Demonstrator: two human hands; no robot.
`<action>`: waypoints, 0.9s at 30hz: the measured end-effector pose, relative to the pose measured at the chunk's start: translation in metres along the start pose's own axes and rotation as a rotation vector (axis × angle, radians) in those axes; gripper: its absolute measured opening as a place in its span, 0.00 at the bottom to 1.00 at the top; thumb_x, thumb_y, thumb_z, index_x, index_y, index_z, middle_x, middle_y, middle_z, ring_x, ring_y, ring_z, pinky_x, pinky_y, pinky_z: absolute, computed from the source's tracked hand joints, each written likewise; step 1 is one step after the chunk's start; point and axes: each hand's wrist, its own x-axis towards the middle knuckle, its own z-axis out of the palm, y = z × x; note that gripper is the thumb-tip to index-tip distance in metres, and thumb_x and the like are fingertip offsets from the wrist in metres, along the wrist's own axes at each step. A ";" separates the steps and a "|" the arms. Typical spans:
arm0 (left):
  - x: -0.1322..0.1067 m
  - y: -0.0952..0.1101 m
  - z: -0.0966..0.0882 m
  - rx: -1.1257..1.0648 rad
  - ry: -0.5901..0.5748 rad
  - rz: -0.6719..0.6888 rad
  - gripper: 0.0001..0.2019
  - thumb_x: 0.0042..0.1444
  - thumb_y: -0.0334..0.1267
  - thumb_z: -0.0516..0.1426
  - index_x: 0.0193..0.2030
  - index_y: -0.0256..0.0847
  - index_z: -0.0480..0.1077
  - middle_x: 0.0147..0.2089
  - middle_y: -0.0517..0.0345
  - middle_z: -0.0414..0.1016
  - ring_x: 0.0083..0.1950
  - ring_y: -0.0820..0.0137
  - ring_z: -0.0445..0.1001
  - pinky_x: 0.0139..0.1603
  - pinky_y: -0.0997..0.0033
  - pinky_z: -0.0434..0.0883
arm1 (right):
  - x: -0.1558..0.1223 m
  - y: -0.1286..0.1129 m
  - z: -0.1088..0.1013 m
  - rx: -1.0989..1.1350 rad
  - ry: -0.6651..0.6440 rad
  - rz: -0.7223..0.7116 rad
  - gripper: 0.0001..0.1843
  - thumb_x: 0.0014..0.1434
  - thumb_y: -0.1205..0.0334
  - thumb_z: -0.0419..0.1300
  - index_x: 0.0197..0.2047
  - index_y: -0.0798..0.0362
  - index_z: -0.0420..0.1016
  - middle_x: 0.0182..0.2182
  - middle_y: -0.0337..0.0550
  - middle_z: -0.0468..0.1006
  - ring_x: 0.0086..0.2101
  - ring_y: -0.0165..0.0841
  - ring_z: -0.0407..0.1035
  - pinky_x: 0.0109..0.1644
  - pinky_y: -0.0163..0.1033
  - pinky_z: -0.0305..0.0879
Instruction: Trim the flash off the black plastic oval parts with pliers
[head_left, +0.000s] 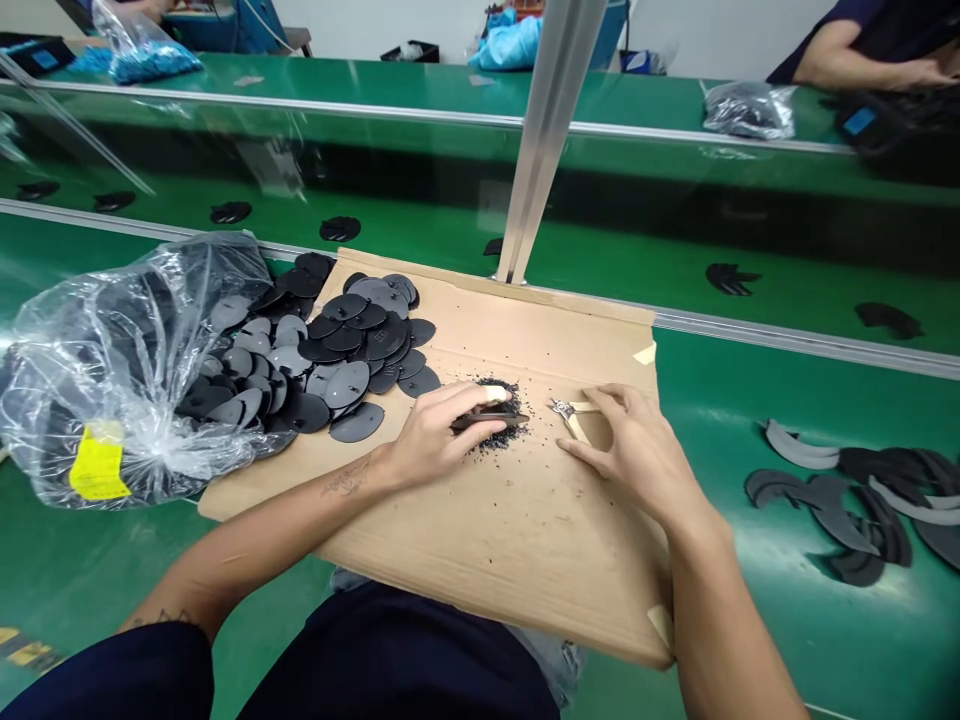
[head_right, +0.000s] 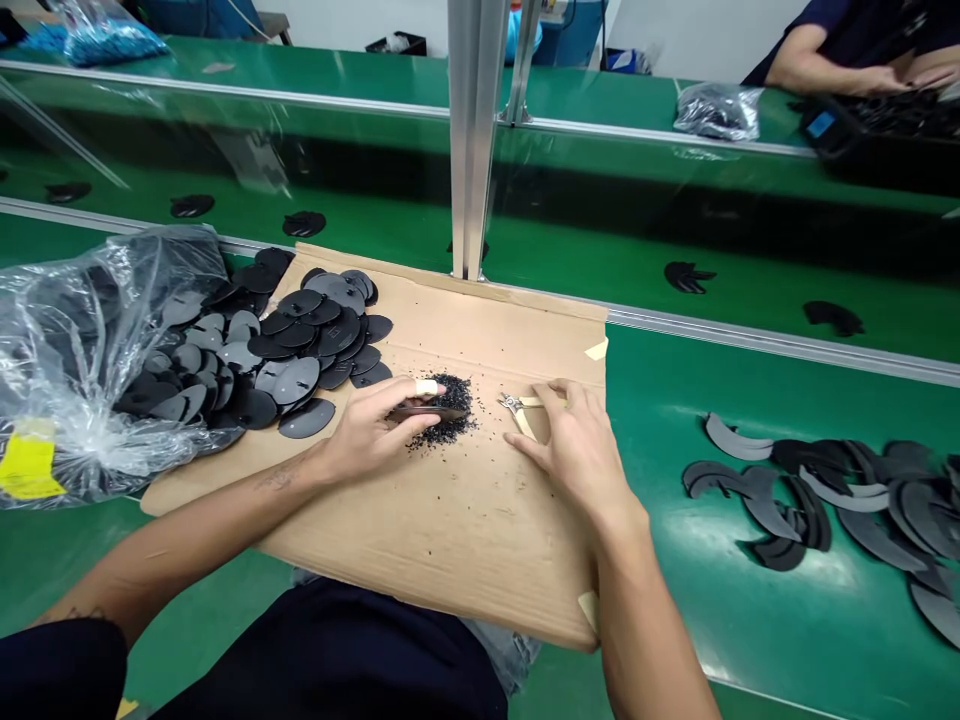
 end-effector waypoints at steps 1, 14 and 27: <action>0.000 -0.001 0.000 0.002 0.003 0.001 0.11 0.65 0.36 0.61 0.52 0.35 0.76 0.44 0.48 0.82 0.44 0.68 0.80 0.47 0.67 0.78 | -0.001 0.004 0.000 -0.023 -0.021 0.008 0.27 0.59 0.45 0.65 0.55 0.53 0.77 0.48 0.58 0.77 0.48 0.53 0.72 0.48 0.57 0.74; 0.004 -0.001 0.000 -0.206 -0.027 -0.100 0.10 0.64 0.39 0.62 0.47 0.36 0.79 0.42 0.49 0.82 0.43 0.68 0.80 0.45 0.68 0.77 | 0.002 -0.054 -0.013 0.578 0.125 -0.159 0.10 0.66 0.60 0.60 0.50 0.51 0.75 0.39 0.47 0.79 0.36 0.35 0.74 0.39 0.40 0.72; 0.002 -0.004 0.000 -0.319 -0.079 -0.110 0.10 0.63 0.42 0.63 0.43 0.37 0.80 0.39 0.51 0.82 0.40 0.69 0.80 0.42 0.68 0.77 | -0.002 -0.051 -0.012 0.519 0.178 -0.221 0.12 0.63 0.61 0.65 0.50 0.48 0.79 0.41 0.48 0.83 0.39 0.38 0.78 0.44 0.46 0.77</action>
